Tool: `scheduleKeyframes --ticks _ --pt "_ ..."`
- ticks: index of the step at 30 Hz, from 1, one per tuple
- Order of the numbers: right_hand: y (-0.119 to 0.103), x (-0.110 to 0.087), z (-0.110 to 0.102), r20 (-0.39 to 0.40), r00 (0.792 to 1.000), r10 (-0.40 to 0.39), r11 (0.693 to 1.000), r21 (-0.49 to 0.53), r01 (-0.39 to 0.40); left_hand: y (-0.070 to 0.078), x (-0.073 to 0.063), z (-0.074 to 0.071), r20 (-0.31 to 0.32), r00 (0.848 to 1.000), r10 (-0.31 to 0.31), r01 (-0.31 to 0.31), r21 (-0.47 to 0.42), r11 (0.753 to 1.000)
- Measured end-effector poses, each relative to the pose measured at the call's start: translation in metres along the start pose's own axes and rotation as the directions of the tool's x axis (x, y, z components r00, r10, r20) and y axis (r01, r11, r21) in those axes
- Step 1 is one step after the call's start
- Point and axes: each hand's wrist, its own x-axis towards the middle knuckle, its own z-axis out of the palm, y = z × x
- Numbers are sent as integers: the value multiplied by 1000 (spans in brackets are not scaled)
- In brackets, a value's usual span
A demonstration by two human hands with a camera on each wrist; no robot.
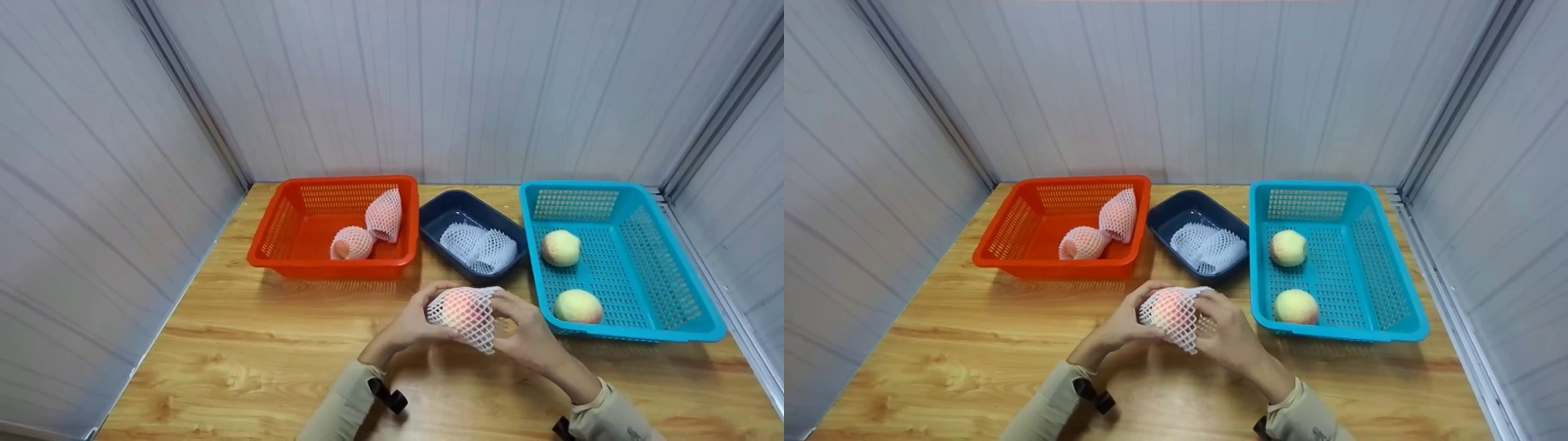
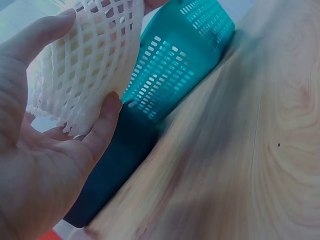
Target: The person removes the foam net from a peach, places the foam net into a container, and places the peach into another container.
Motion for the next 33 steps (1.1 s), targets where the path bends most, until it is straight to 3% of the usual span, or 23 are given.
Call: scheduleKeyframes --ticks 3,9,15,23,28,33 --pt "3 4 3 29 999 -20 999 -34 21 0 3 1 18 1000 14 -14 -12 1000" --pt "6 5 9 3 998 -56 991 -120 56 3 5 3 32 1000 -1 1 -13 1000" --pt "9 -1 14 -9 1000 -29 987 -157 28 -2 1 4 34 999 3 -2 -27 1000" --pt "9 -1 14 -61 995 -74 992 -105 67 -2 0 3 70 998 -1 2 -23 1000" --pt "10 0 11 -94 989 -113 989 -107 103 -4 -3 -3 69 997 -23 34 -157 987" --pt "11 -4 10 -116 985 -125 986 -129 109 -8 -9 -5 -18 988 -155 141 -321 936"
